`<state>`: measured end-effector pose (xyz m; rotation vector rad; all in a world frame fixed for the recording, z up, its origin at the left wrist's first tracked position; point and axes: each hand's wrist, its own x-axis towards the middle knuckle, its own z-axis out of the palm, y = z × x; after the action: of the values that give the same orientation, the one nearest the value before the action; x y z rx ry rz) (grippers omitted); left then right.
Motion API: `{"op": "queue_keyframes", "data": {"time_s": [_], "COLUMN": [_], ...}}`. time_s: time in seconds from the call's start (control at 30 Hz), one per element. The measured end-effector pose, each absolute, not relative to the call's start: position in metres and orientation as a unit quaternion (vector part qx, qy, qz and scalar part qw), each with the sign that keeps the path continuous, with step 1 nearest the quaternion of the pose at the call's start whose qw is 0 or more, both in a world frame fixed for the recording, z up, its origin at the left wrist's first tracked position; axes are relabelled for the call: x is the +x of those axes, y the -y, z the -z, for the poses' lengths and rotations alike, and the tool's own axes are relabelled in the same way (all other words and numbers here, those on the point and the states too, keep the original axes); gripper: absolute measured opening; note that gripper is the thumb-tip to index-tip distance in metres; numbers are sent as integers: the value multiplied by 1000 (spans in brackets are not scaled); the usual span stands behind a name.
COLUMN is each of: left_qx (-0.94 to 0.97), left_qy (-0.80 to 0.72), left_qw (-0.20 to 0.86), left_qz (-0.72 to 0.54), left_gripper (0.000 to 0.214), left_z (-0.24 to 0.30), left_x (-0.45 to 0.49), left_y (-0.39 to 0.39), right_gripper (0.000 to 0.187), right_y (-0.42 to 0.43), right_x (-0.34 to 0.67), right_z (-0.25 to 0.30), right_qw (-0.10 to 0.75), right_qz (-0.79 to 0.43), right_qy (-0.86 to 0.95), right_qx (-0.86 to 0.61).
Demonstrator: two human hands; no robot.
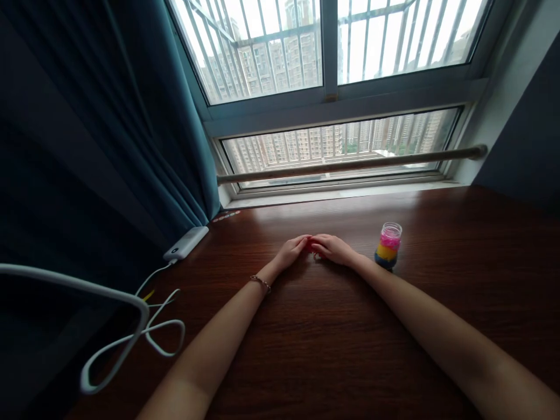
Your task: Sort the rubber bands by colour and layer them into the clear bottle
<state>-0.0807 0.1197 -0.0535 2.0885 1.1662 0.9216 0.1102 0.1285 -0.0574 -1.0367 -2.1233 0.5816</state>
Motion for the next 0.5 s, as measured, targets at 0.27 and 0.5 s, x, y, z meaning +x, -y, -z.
{"op": "queue_keyframes", "data": {"time_s": [0.27,0.5], "left_qx": [686,757], "left_qy": [-473,-448], "left_qw": [314,297], "left_qz": [-455,-372], "left_gripper": [54,44], "left_z": [55,49], "left_x": [-84,-68], "left_y": [-124,-93], "right_gripper": [64,43], "right_y": [-137,-109], "right_x": [110,108], "right_z": [64,56], "right_qw": [464,409], "right_qz": [-303,-301], "right_qy": [717,771], "right_qx": [-422,-384]}}
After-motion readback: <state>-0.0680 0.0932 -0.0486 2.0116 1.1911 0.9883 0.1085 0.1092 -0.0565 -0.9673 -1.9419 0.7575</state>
